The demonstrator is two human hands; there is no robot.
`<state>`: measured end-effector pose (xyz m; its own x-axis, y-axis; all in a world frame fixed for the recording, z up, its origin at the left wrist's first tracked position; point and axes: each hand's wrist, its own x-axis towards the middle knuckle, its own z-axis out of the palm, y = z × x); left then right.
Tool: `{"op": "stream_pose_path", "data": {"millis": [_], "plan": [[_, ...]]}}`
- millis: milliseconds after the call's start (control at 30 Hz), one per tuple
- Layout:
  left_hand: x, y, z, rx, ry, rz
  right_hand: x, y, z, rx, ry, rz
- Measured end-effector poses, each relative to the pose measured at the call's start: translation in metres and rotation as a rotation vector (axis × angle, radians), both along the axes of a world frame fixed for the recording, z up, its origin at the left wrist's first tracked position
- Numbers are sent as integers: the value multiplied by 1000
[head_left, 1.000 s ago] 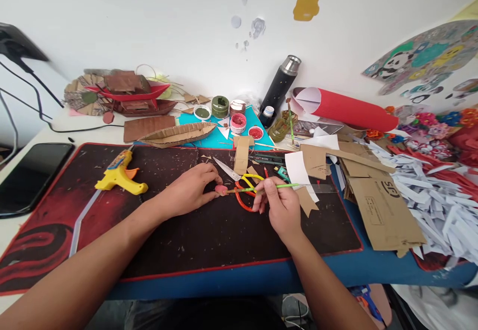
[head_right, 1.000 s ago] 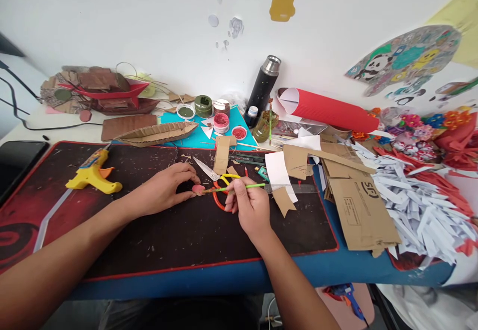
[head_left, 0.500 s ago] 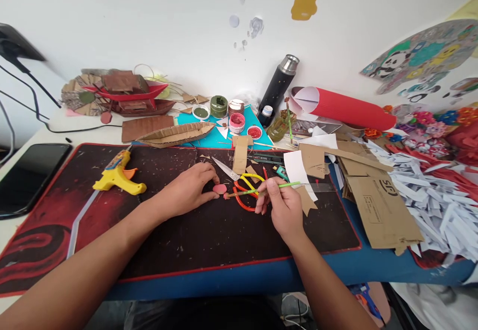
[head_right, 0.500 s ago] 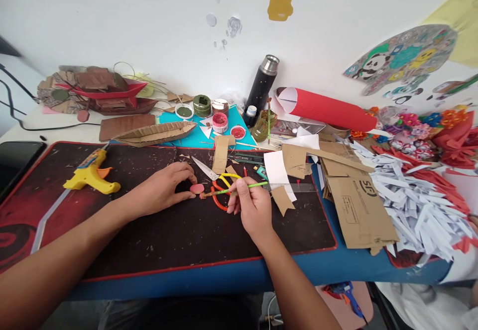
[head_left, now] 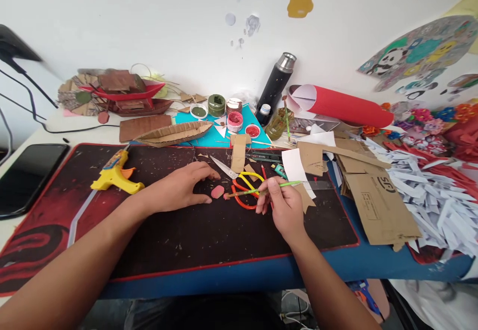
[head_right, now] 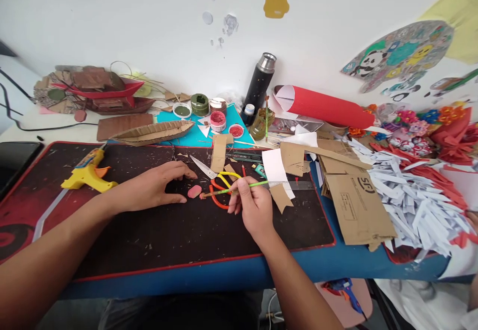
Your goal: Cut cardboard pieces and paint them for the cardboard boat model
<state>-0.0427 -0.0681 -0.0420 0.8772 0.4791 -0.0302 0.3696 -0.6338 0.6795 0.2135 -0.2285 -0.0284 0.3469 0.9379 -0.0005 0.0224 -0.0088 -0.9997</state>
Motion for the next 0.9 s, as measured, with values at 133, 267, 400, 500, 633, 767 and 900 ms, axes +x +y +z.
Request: {"op": "stream_pose_path", "data": {"millis": [133, 267, 400, 500, 633, 767, 900], "plan": [[5, -2, 2, 55, 10, -74, -1, 0, 0, 3, 33, -3], [8, -4, -2, 68, 3, -58, -4, 1, 1, 1, 32, 2], [8, -6, -5, 74, -9, -29, -5, 1, 1, 8, 49, 3], [8, -7, -4, 85, 20, -28, -5, 2, 1, 17, 49, 4], [9, -7, -5, 102, 34, -31, -9, 5, 0, 41, 37, 13], [9, -8, -7, 117, 16, -28, -13, 7, -5, 56, -7, 44], [9, -8, -8, 129, 19, -31, -12, 5, -6, 39, -35, 52]]}}
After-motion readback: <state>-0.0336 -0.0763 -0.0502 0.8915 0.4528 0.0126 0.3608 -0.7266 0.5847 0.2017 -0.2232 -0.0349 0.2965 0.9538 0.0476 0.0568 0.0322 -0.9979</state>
